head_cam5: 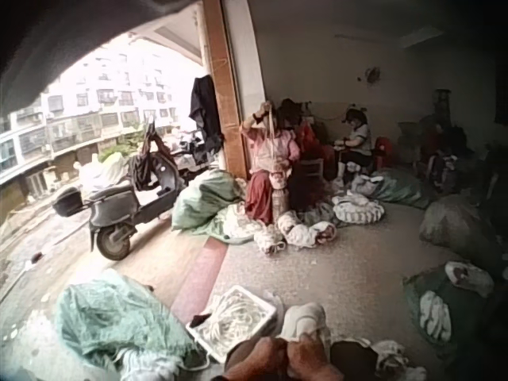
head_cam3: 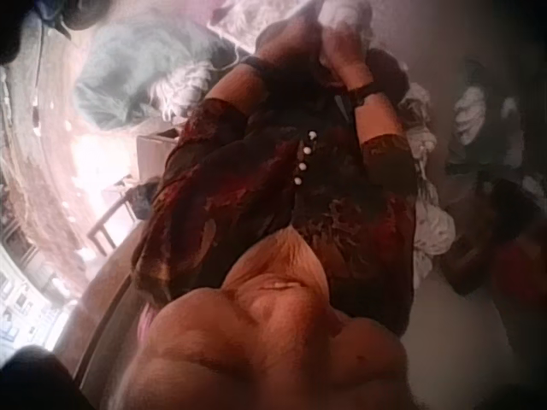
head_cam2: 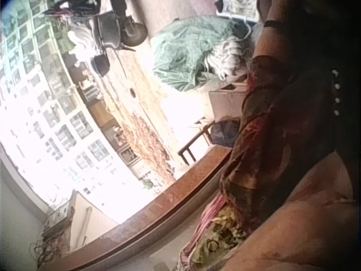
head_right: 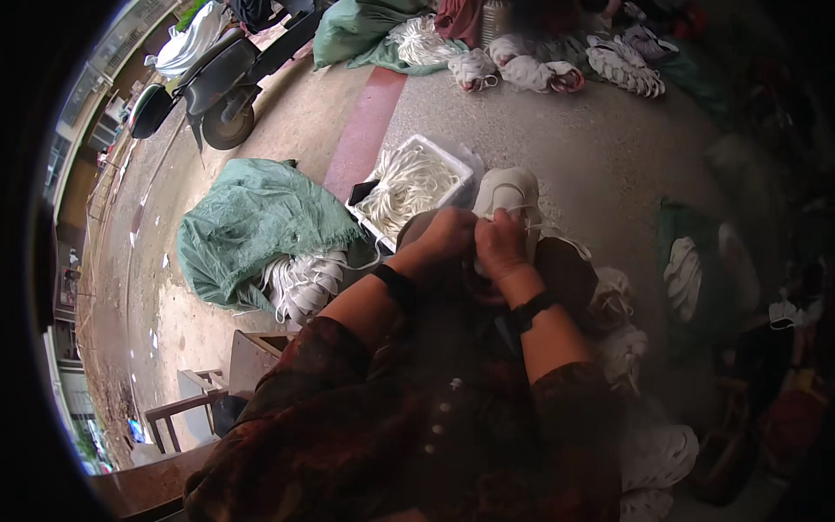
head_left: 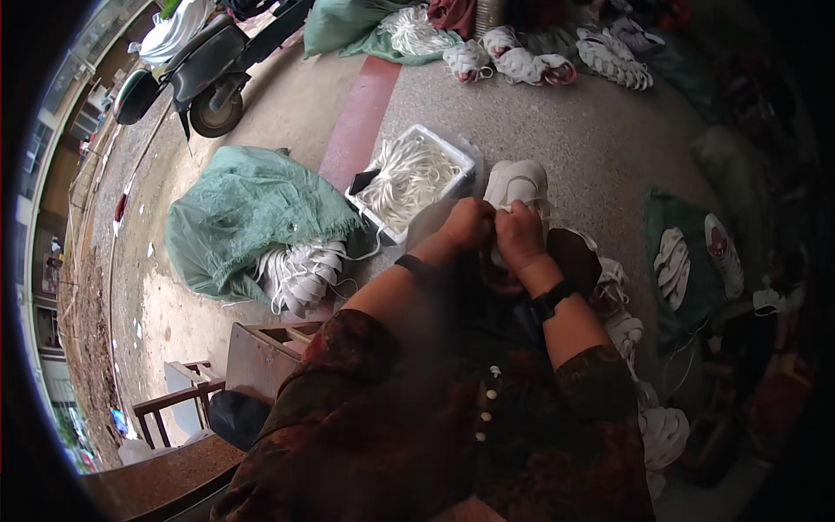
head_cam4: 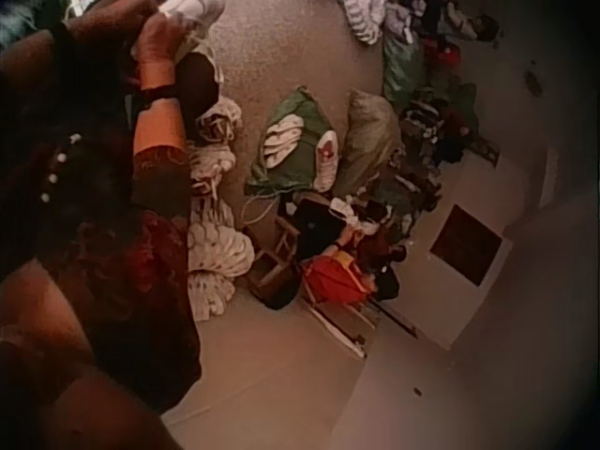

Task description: Lacing a white and pink athletic shoe while sitting on the floor.

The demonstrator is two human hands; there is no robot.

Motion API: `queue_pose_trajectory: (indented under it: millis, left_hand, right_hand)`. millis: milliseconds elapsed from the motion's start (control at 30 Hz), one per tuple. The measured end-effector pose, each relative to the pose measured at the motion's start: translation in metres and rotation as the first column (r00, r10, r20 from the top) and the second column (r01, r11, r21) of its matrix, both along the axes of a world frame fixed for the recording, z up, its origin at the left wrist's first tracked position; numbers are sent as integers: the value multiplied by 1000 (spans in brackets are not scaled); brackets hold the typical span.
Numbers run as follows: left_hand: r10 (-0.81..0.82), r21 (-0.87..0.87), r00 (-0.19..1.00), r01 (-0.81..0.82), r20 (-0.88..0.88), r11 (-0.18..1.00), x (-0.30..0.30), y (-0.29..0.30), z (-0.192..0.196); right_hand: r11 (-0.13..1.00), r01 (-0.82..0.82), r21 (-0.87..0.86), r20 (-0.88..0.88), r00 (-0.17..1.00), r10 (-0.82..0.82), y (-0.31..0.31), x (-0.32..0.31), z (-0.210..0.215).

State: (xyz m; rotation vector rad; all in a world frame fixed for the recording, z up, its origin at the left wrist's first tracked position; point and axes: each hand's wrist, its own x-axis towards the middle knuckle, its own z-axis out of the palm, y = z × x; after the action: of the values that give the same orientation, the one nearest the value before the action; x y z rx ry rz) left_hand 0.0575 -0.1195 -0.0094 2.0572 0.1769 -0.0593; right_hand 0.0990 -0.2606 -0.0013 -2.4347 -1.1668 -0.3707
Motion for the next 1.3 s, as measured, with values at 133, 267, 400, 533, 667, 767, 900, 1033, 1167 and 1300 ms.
queue_pose_trajectory:
  millis: [133, 267, 400, 533, 667, 767, 900, 1033, 1167, 1300]
  left_hand:
    - [51, 7, 997, -51, 61, 999, -4, 2, 12]
    - [53, 63, 998, -54, 21, 997, -11, -2, 22]
    - [-16, 289, 976, -49, 216, 956, -11, -22, 28]
    - [-254, 657, 943, 52, 216, 752, 1, -45, 41]
    - [-307, 768, 950, 160, 50, 620, 9, -53, 56]
    - [-352, 814, 936, 224, -26, 536, 13, -53, 59]
    - [-312, 835, 936, 301, -164, 461, -4, -18, 63]
    - [159, 905, 961, 145, -224, 399, -70, 124, 90]
    - [205, 852, 977, -64, -52, 520, -111, 161, 71]
    - [-55, 560, 946, -141, 318, 816, -50, 69, 52]
  right_hand:
    - [995, -71, 67, 46, 997, 68, -17, 3, 25]
    - [960, 224, 166, 177, 951, -252, -84, 30, 66]
    - [928, 250, 277, -177, 962, -206, -111, 48, 76]
    - [791, 270, 549, -609, 778, 157, -87, 49, 72]
    - [450, 498, 741, -636, 308, 707, -62, 38, 72]
    - [332, 635, 698, -573, 217, 790, -49, 31, 57]
    - [332, 570, 752, -602, 388, 698, -91, 49, 31]
    - [97, 785, 612, -740, 524, 421, -236, 47, 23]
    - [112, 793, 599, -750, 506, 427, -279, 26, -9]
    - [180, 779, 601, -706, 411, 576, -237, 36, -12]
